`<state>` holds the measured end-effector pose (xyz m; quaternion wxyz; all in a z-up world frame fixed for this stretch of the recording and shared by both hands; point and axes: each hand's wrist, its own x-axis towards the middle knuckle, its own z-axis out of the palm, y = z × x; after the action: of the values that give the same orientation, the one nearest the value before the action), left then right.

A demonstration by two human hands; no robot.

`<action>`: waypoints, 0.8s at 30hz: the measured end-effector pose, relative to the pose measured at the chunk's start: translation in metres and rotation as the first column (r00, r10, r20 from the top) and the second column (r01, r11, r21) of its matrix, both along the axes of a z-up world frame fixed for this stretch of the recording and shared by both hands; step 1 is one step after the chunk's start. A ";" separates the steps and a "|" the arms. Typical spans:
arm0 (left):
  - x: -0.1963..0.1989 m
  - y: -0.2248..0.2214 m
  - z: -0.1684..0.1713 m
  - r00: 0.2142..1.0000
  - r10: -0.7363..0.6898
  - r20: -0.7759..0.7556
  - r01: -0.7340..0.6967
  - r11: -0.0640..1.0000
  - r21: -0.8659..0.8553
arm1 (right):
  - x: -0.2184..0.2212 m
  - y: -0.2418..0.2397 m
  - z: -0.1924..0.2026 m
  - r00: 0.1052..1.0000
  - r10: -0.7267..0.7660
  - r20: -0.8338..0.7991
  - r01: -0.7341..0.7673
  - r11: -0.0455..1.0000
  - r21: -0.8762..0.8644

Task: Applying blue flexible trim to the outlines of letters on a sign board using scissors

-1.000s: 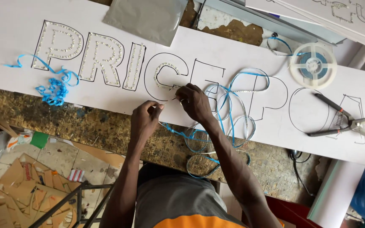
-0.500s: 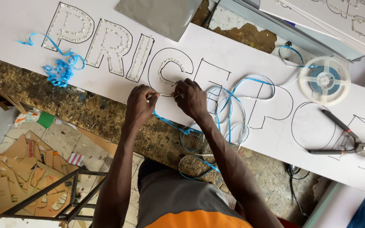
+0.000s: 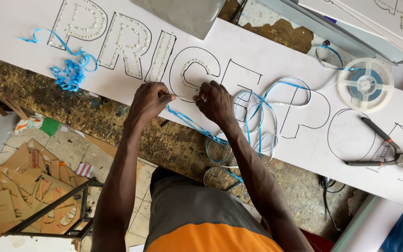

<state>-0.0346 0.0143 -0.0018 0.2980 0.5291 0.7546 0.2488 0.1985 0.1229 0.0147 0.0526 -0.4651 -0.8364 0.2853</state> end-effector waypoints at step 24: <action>-0.084 0.051 0.010 0.876 -0.477 -0.067 0.481 0.875 0.056 | -0.042 -0.032 0.009 0.973 -0.225 0.048 0.222 0.974 0.050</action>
<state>-0.1183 0.0656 0.0082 0.3121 0.7157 0.5982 0.1803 0.1566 0.0905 0.0238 0.0722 -0.5625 -0.7858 0.2466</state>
